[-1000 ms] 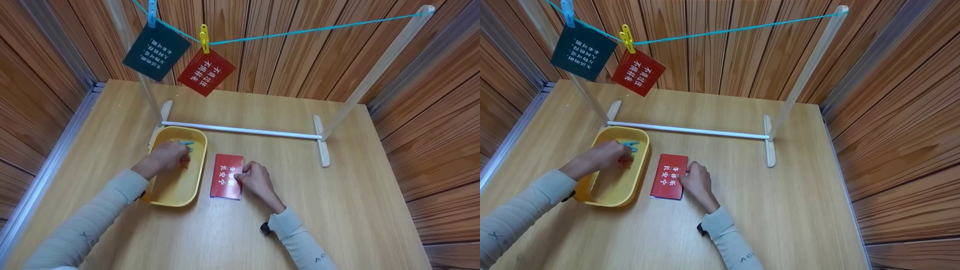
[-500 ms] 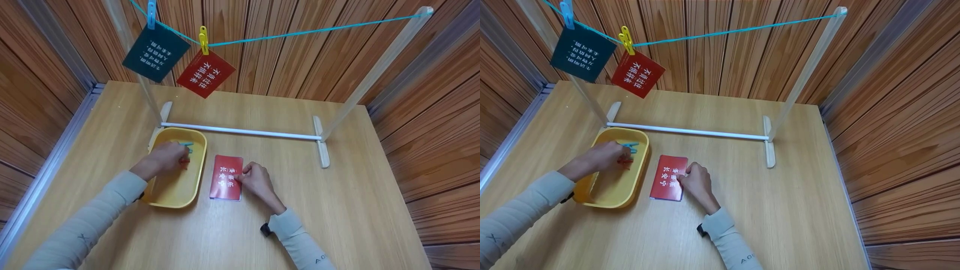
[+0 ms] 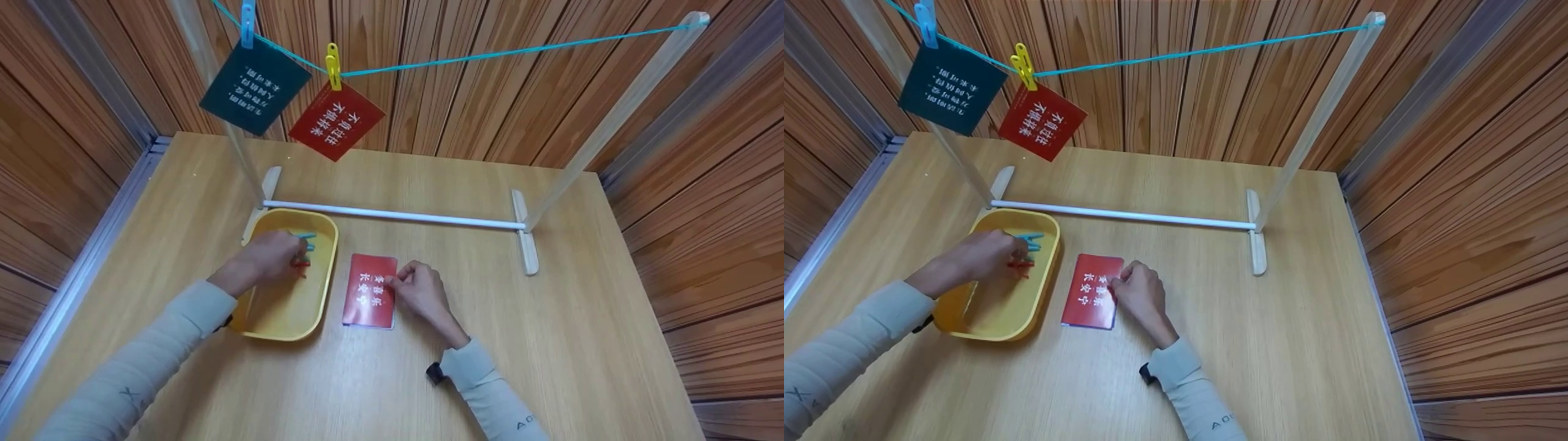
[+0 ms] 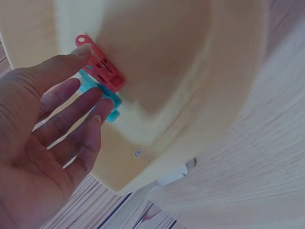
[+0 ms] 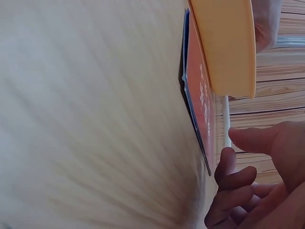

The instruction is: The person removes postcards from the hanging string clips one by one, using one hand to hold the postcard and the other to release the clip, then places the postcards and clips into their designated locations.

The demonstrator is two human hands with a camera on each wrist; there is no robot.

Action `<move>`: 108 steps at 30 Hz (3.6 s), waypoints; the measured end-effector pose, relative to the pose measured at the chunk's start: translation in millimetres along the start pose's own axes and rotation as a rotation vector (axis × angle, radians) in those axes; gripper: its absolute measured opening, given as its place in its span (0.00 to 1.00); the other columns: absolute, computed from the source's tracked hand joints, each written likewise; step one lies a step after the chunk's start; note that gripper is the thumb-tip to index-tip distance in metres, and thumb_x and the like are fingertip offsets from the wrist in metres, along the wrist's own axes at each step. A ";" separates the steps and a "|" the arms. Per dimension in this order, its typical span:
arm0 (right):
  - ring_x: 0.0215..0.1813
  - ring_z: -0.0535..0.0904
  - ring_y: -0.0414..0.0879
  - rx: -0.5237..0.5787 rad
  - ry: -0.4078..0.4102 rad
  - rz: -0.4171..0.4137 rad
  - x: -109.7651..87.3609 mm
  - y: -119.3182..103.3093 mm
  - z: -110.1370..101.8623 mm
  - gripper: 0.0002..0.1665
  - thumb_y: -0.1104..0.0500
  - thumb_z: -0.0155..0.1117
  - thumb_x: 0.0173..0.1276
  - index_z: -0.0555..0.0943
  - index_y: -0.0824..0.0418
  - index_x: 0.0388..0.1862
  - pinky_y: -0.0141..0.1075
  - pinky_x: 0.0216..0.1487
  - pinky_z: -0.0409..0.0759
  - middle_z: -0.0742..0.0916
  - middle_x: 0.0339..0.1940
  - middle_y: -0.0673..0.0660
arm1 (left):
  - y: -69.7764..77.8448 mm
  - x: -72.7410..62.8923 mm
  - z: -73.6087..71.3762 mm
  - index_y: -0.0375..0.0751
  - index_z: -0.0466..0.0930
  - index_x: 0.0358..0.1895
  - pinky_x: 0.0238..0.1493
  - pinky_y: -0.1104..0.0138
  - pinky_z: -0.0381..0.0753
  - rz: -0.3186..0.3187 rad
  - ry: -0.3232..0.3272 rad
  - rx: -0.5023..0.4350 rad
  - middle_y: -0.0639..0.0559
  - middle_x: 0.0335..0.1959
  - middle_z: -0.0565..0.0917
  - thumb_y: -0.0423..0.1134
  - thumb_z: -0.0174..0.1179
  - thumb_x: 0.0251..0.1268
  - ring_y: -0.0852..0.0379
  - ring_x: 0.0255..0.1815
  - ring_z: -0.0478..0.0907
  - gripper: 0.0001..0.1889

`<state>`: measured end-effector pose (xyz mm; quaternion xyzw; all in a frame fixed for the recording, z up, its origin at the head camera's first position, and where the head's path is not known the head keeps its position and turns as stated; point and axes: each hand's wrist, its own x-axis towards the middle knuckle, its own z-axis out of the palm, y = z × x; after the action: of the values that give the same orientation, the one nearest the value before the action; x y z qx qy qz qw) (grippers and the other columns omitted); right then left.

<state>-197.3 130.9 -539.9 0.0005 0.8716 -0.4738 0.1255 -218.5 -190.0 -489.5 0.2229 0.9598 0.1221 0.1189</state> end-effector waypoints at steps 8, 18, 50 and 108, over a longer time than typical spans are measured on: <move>0.20 0.75 0.40 0.062 0.034 -0.058 4.3 -4.3 -4.2 0.08 0.57 0.70 0.74 0.84 0.61 0.37 0.28 0.20 0.71 0.81 0.22 0.50 | 3.1 -2.1 -8.0 0.39 0.91 0.45 0.44 0.57 0.89 0.012 -0.004 0.019 0.46 0.38 0.92 0.43 0.79 0.59 0.53 0.32 0.82 0.15; 0.34 0.78 0.43 0.146 0.064 -0.219 7.6 -10.6 -7.5 0.11 0.52 0.72 0.73 0.87 0.60 0.39 0.26 0.32 0.76 0.85 0.32 0.54 | 13.2 -0.5 -28.1 0.36 0.88 0.56 0.40 0.64 0.86 -0.064 0.008 -0.018 0.42 0.41 0.91 0.41 0.74 0.66 0.51 0.34 0.82 0.19; 0.39 0.83 0.46 0.218 0.001 -0.321 16.9 -42.9 -9.5 0.12 0.51 0.71 0.74 0.87 0.58 0.45 0.29 0.41 0.81 0.89 0.37 0.55 | 54.0 3.9 -123.6 0.34 0.78 0.64 0.58 0.48 0.88 0.045 0.679 -0.318 0.40 0.64 0.85 0.41 0.67 0.74 0.43 0.60 0.84 0.21; 0.69 0.82 0.57 0.462 0.081 -0.431 72.9 -171.3 -41.6 0.37 0.59 0.74 0.71 0.68 0.64 0.73 0.39 0.70 0.82 0.84 0.66 0.63 | 68.0 31.9 -250.7 0.40 0.55 0.83 0.78 0.43 0.72 0.005 0.471 0.184 0.35 0.77 0.72 0.54 0.61 0.75 0.34 0.75 0.71 0.42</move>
<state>-297.5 62.3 -392.8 -0.1368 0.7253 -0.6745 -0.0159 -290.1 -161.6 -239.4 0.2005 0.9676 0.0830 -0.1293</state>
